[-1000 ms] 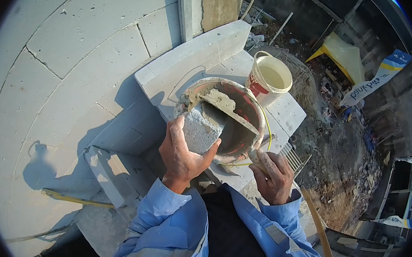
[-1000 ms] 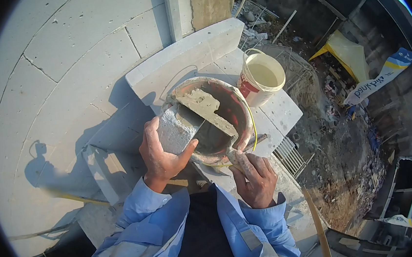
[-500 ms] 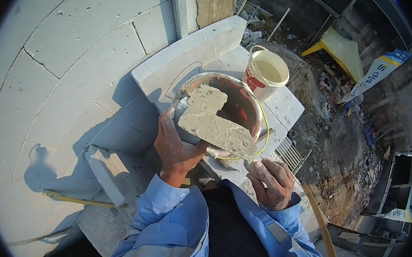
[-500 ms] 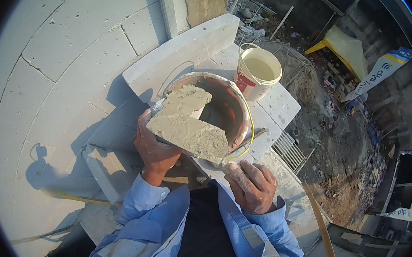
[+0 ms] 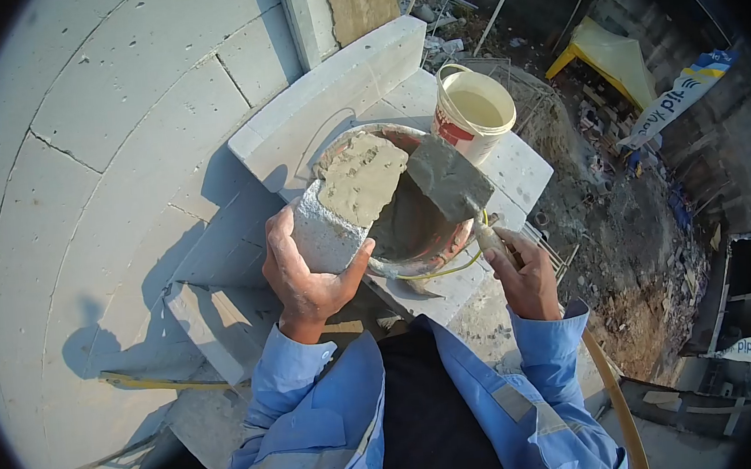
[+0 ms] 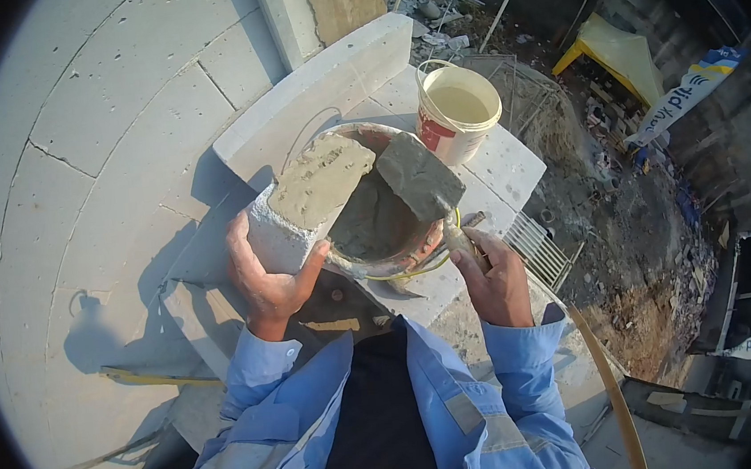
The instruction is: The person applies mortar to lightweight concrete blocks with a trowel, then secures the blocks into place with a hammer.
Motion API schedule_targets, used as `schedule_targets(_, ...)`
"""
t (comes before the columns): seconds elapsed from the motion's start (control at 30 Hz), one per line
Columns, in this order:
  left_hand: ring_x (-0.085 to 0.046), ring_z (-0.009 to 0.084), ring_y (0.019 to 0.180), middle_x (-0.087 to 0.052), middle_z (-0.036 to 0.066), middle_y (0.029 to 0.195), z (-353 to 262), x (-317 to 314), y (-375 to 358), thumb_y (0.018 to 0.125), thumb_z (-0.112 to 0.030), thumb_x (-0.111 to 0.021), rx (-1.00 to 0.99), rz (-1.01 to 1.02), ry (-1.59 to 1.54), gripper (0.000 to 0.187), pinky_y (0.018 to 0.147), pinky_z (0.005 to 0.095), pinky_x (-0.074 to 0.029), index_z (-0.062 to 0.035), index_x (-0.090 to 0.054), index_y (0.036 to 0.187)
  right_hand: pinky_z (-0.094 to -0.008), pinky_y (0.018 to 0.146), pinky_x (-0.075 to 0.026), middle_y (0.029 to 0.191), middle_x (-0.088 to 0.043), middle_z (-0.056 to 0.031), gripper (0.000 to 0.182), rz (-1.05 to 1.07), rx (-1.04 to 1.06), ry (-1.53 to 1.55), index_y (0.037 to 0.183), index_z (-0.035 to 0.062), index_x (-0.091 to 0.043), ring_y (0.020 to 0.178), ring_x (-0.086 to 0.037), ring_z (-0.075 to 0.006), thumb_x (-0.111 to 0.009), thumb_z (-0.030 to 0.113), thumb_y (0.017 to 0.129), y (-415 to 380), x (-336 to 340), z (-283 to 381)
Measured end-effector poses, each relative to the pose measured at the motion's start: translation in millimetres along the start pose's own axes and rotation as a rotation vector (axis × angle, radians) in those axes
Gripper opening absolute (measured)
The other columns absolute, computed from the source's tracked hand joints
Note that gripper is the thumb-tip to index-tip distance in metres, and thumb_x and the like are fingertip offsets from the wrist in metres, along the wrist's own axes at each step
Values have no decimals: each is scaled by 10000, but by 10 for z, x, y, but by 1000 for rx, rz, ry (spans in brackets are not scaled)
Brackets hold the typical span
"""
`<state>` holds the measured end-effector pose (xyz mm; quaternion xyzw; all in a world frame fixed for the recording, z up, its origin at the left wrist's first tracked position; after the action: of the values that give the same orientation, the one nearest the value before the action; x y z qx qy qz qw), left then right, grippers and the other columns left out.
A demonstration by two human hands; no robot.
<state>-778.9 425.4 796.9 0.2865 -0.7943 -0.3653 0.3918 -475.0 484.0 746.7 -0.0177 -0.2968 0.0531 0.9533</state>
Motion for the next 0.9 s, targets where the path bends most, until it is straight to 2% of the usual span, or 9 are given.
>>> schedule_targets(0.1, -617, 338, 1043, -581, 216, 1180, 16, -74, 41, 698, -287, -905, -11, 109, -77, 879, 886, 433, -516, 59, -428, 1352, -369, 797, -520, 1012, -710, -230, 422, 67, 14, 58, 1209, -46, -670, 881, -692, -288, -727, 223, 890, 16, -28, -15)
schedule_targets(0.13, -617, 338, 1043, -581, 216, 1180, -5, -78, 61, 698, -287, -905, -11, 112, -80, 879, 886, 433, -516, 59, -428, 1352, -358, 748, -518, 957, -701, -202, 429, 74, 26, 55, 1220, -46, -666, 807, -679, -259, -730, 229, 897, 9, -41, -41)
schedule_targets(0.17, -621, 345, 1037, -584, 215, 1176, -26, -99, 92, 688, -274, -908, 2, 155, -50, 872, 883, 433, -520, 52, -437, 1346, -358, 748, -518, 957, -701, -202, 429, 73, 25, 56, 1220, -46, -666, 807, -679, -259, -730, 229, 897, -8, -31, -38)
schedule_targets(0.23, -625, 353, 1031, -587, 214, 1171, -29, -139, 113, 677, -260, -911, 14, 206, -20, 865, 880, 434, -525, 45, -446, 1341, -340, 684, -508, 888, -673, -153, 437, 156, -22, 112, 1237, -48, -659, 725, -642, -208, -729, 231, 908, -70, -86, -15)
schedule_targets(0.27, -629, 359, 1022, -591, 210, 1166, -28, -156, 125, 672, -258, -909, -11, 216, 1, 860, 868, 434, -531, 36, -453, 1339, -318, 635, -489, 844, -633, -105, 444, 167, -42, 171, 1248, -49, -656, 685, -599, -155, -725, 247, 925, -104, -114, -50)
schedule_targets(0.4, -642, 371, 999, -602, 202, 1151, 3, -207, 151, 661, -259, -902, -26, 268, 89, 860, 832, 438, -550, 11, -460, 1348, -287, 613, -466, 824, -603, -60, 459, 218, -49, 345, 1251, -49, -660, 681, -575, -119, -726, 280, 937, -265, -163, -55)
schedule_targets(0.7, -653, 382, 998, -610, 209, 1159, -4, -188, 235, 641, -264, -900, -134, 325, 226, 876, 825, 444, -557, -19, -469, 1363, -272, 608, -466, 843, -618, -64, 473, 303, -51, 399, 1244, -63, -658, 686, -582, -114, -733, 286, 933, -452, 66, 29)
schedule_targets(0.83, -652, 390, 1026, -595, 210, 1178, 44, -184, 231, 617, -278, -896, -124, 326, 230, 925, 852, 470, -557, -25, -454, 1389, -263, 621, -476, 931, -670, -91, 449, 345, -109, 462, 1231, -63, -666, 705, -594, -115, -743, 255, 924, -501, 208, 13)
schedule_targets(0.9, -650, 381, 998, -606, 220, 1156, 50, -158, 249, 656, -231, -892, -31, 306, 139, 865, 849, 437, -548, -2, -453, 1364, -263, 619, -475, 913, -670, -91, 448, 355, -81, 592, 1221, -72, -669, 711, -599, -119, -756, 236, 907, -525, 288, 28)
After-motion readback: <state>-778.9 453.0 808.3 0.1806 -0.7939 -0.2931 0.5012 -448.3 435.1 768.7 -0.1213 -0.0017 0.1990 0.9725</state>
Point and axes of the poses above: each hand's wrist, its own y-axis towards the middle knuckle, its own x-axis out of the back of the hand, z = x × y, the point moved 6 cm from there along y, towards the middle knuckle
